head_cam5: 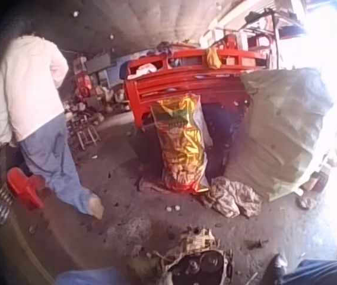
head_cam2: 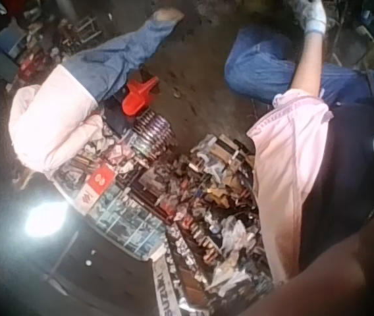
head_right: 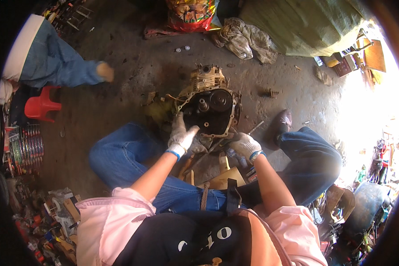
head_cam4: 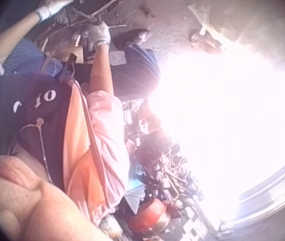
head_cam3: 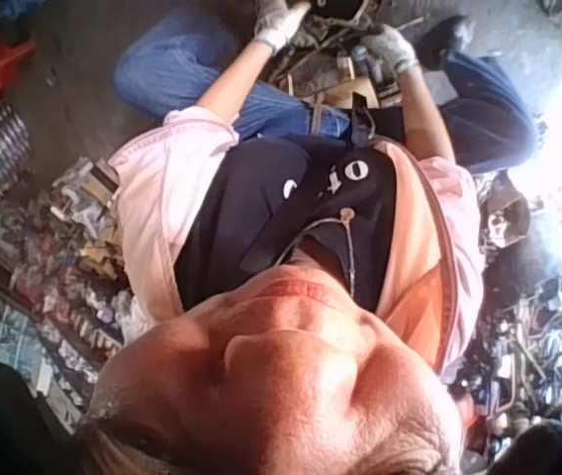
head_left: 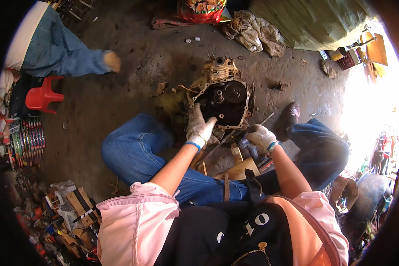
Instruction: The person uses a cordless impact wrench to remove bolts from a small engine block. They remove a metal cover, set it aside, and continue removing additional bolts from the engine casing.
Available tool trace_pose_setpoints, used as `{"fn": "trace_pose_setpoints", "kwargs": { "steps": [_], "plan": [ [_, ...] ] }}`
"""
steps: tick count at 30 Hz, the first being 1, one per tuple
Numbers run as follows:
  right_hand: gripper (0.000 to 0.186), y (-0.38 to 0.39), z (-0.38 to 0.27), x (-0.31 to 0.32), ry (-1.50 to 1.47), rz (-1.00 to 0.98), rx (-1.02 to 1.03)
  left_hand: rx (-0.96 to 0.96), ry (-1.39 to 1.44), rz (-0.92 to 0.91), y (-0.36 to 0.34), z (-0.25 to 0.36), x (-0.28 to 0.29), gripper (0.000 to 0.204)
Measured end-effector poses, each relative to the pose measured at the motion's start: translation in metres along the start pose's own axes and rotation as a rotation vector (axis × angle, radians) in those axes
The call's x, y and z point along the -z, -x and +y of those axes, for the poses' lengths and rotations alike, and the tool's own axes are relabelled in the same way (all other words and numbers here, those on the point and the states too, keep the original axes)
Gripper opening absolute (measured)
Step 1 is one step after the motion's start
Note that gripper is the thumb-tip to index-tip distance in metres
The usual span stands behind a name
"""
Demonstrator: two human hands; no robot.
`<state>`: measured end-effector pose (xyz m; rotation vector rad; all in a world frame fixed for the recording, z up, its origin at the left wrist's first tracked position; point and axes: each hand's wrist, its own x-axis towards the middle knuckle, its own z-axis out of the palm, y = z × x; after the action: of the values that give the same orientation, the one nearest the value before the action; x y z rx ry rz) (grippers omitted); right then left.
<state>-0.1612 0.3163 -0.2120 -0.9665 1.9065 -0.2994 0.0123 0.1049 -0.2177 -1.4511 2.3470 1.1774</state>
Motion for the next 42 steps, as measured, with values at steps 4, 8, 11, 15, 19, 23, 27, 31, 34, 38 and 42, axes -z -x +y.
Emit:
{"fn": "trace_pose_setpoints", "kwargs": {
  "steps": [4, 8, 11, 15, 19, 23, 27, 31, 34, 38, 42],
  "plan": [
    [0.037, 0.026, -0.062, 0.01, -1.323, -0.059, 0.071, -0.214, 0.327, -0.278, 0.051, 0.007, -0.007, 0.083],
    [0.049, 0.05, -0.089, 0.0, -1.667, -0.257, 0.018, -0.223, 0.609, -0.374, 0.085, 0.006, -0.011, 0.037],
    [0.048, 0.055, -0.091, -0.018, -1.887, -0.324, -0.002, 0.009, 0.782, -0.463, 0.088, 0.011, -0.013, 0.026],
    [0.046, 0.044, -0.091, -0.033, -1.952, -0.263, 0.016, 0.171, 0.781, -0.351, 0.083, 0.02, -0.016, 0.019],
    [0.047, 0.039, -0.094, -0.036, -1.95, -0.248, 0.031, 0.101, 0.646, -0.258, 0.076, 0.011, -0.025, 0.027],
    [0.066, 0.041, -0.093, -0.039, -2.042, -0.305, 0.056, 0.04, 0.534, -0.134, 0.058, -0.011, -0.039, 0.032],
    [0.07, 0.037, -0.085, -0.048, -1.994, -0.369, 0.262, 0.189, 0.566, -0.127, 0.043, -0.023, -0.038, 0.033],
    [0.065, 0.032, -0.074, -0.054, -2.045, -0.379, 0.219, 0.03, 0.874, -0.24, 0.048, -0.01, -0.027, 0.035],
    [0.058, 0.03, -0.071, -0.051, -1.493, -0.202, 0.23, -0.394, 0.749, -0.432, 0.048, 0.008, -0.014, 0.041],
    [0.039, 0.032, -0.069, -0.047, -1.169, -0.087, 0.376, -0.161, 0.825, -0.771, 0.051, 0.019, -0.001, 0.035],
    [0.037, 0.028, -0.065, -0.051, -1.977, -0.445, 0.233, -0.305, 0.71, -0.647, 0.051, 0.012, -0.004, 0.028]
  ]
}}
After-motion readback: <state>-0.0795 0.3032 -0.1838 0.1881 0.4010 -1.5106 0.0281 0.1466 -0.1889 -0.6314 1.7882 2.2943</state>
